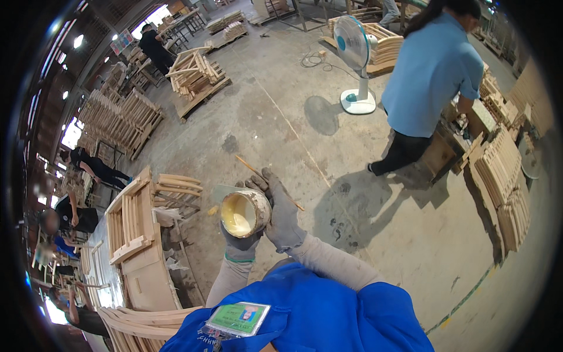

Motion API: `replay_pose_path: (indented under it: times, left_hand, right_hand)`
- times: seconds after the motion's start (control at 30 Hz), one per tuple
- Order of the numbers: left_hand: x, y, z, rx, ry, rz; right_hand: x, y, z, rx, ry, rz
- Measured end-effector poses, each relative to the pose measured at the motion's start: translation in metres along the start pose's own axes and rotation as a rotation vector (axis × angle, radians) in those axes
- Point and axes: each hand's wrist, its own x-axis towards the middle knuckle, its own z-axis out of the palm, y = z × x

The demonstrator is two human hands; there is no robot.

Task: The person adjusts their head-mounted camera, then receives a container of glue and a brush. They proceed to apply glue to the joints of wooden chair frames on a workbench using the brush.

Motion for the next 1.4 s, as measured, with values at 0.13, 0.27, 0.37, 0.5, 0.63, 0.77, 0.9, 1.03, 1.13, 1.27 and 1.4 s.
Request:
replay_pose_path:
  times: [0.13,0.27,0.37,0.5,0.63,0.77,0.9,1.03,1.13,1.27,1.4]
  left_hand:
    - [0.012,0.033,0.0,-0.457,0.163,-0.126]
    - [0.02,0.072,-0.027,-1.209,-0.028,-0.255]
    - [0.022,0.069,-0.043,-1.23,0.08,-0.309]
    - [0.023,0.06,-0.052,-0.882,0.144,-0.253]
    - [0.032,0.059,-0.046,-0.979,0.141,-0.341]
    - [0.032,0.066,-0.044,-0.572,0.065,-0.203]
    - [0.027,0.062,-0.058,0.184,-0.189,0.156]
    - [0.029,0.061,-0.067,-0.391,-0.325,-0.02]
    - [0.029,0.06,-0.082,-0.622,-0.335,-0.194]
    - [0.031,0.044,-0.093,-0.652,-0.247,-0.345]
    - [0.044,0.054,-0.091,-1.015,-0.355,-0.618]
  right_hand:
    - [0.008,-0.009,-0.006,-0.127,-0.053,-0.112]
    - [-0.007,-0.051,0.013,-0.39,-0.097,-0.197]
    - [-0.031,-0.076,0.057,-0.748,-0.098,-0.281]
    - [-0.047,-0.071,0.11,-1.027,-0.226,-0.369]
    - [-0.026,-0.052,0.122,-1.701,-0.461,-0.451]
    - [0.002,-0.037,0.129,-1.861,-0.53,-0.457]
    - [0.005,-0.015,0.142,-1.939,-0.782,-0.494]
    - [-0.014,-0.002,0.149,-2.036,-1.176,-0.334]
    - [-0.03,-0.001,0.149,-2.13,-1.411,-0.2]
    - [-0.04,-0.029,0.155,-2.057,-1.444,-0.104]
    - [-0.028,-0.045,0.165,-1.944,-1.181,-0.012]
